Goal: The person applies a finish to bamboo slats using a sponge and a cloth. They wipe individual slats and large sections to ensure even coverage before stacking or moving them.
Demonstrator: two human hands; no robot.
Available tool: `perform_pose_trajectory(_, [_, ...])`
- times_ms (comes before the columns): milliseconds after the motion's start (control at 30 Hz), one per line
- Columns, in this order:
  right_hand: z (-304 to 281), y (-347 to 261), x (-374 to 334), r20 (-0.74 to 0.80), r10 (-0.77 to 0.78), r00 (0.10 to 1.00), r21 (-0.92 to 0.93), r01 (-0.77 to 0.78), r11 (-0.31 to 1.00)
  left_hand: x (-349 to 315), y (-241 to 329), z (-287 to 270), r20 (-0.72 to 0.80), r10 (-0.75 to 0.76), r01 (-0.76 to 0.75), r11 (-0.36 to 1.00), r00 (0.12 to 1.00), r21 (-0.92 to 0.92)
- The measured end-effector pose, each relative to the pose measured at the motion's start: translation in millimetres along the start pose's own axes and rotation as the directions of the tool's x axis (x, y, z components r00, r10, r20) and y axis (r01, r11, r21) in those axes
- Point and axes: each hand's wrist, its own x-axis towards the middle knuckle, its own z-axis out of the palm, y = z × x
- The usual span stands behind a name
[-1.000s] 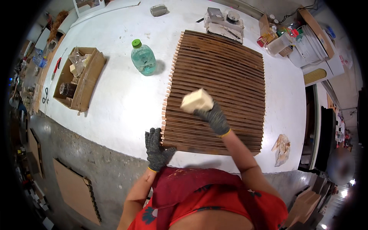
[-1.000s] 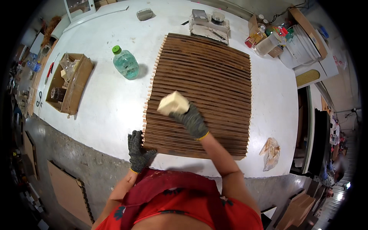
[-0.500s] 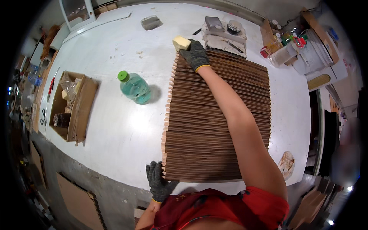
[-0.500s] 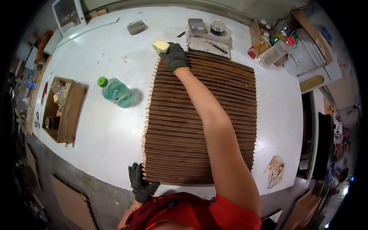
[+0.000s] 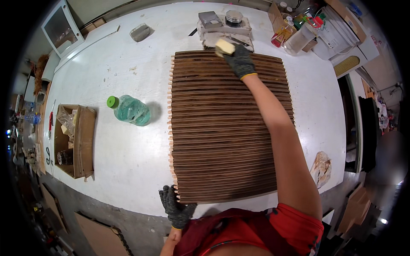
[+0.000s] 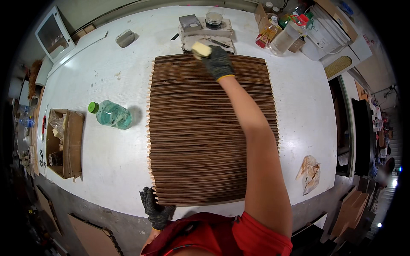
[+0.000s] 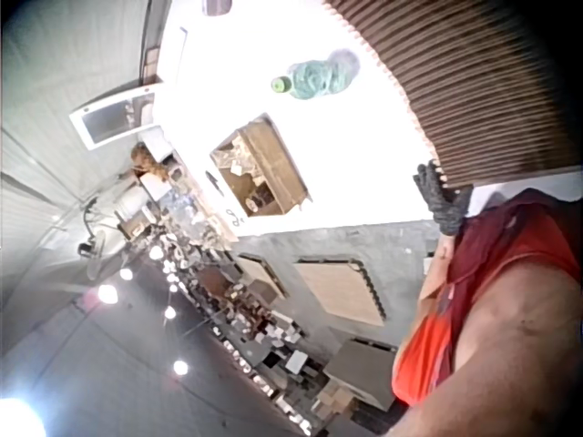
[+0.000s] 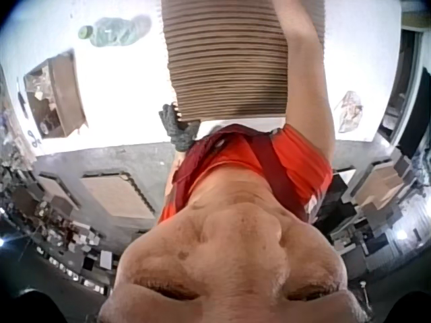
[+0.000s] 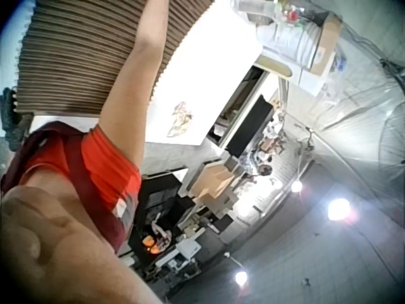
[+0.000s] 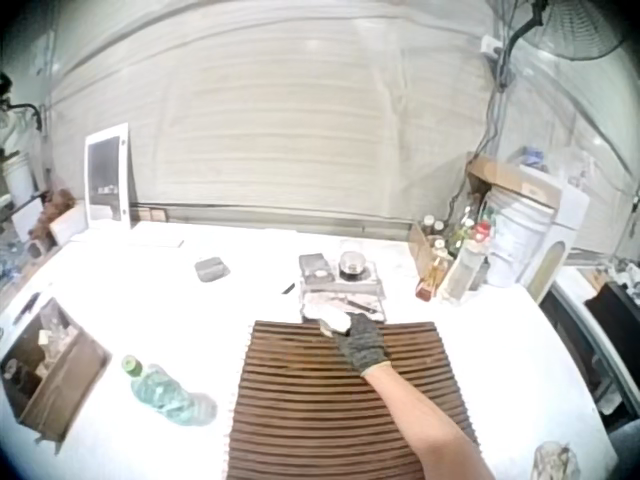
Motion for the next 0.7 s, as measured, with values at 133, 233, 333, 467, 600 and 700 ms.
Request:
perform_pose_trajectory(133, [-42.4, 45.6, -17.1, -0.011, 0.105, 0.994, -0.091, -0.106, 0.99, -2.3, -5.7, -1.3, 0.011, 0.008, -0.008, 1.0, 1.0, 0.013])
perform_pose_trajectory(233, [-73.9, 84.0, -28.0, -0.027, 0.198, 0.98, -0.198, -0.2, 0.96, -3.0, -8.8, 0.3, 0.0, 0.03, -0.03, 1.0, 1.0, 0.006])
perform_pose_trajectory(333, [-103.3, 116.2, -33.9, -0.067, 0.302, 0.951, -0.294, -0.308, 0.905, -5.3, -9.1, -2.0, -0.006, 0.033, -0.033, 0.999, 0.999, 0.017])
perform_pose_trajectory(467, [-159.9, 210.5, -61.7, -0.179, 0.315, 0.932, -0.702, -0.345, 0.623, 5.7, -1.4, 2.3, 0.016, 0.085, -0.086, 0.994, 0.996, 0.068])
perform_pose_trajectory(600, [-217.5, 259.0, -111.7, -0.394, 0.596, 0.7, -0.346, -0.713, 0.609, 0.2, -8.3, 6.9, -0.014, 0.065, -0.065, 0.998, 0.998, -0.018])
perform_pose_trajectory(700, [-219.8, 209.3, -144.1, -0.307, 0.641, 0.704, -0.153, -0.701, 0.697, -3.0, -5.3, -1.9, -0.032, 0.089, -0.087, 0.995, 0.996, 0.051])
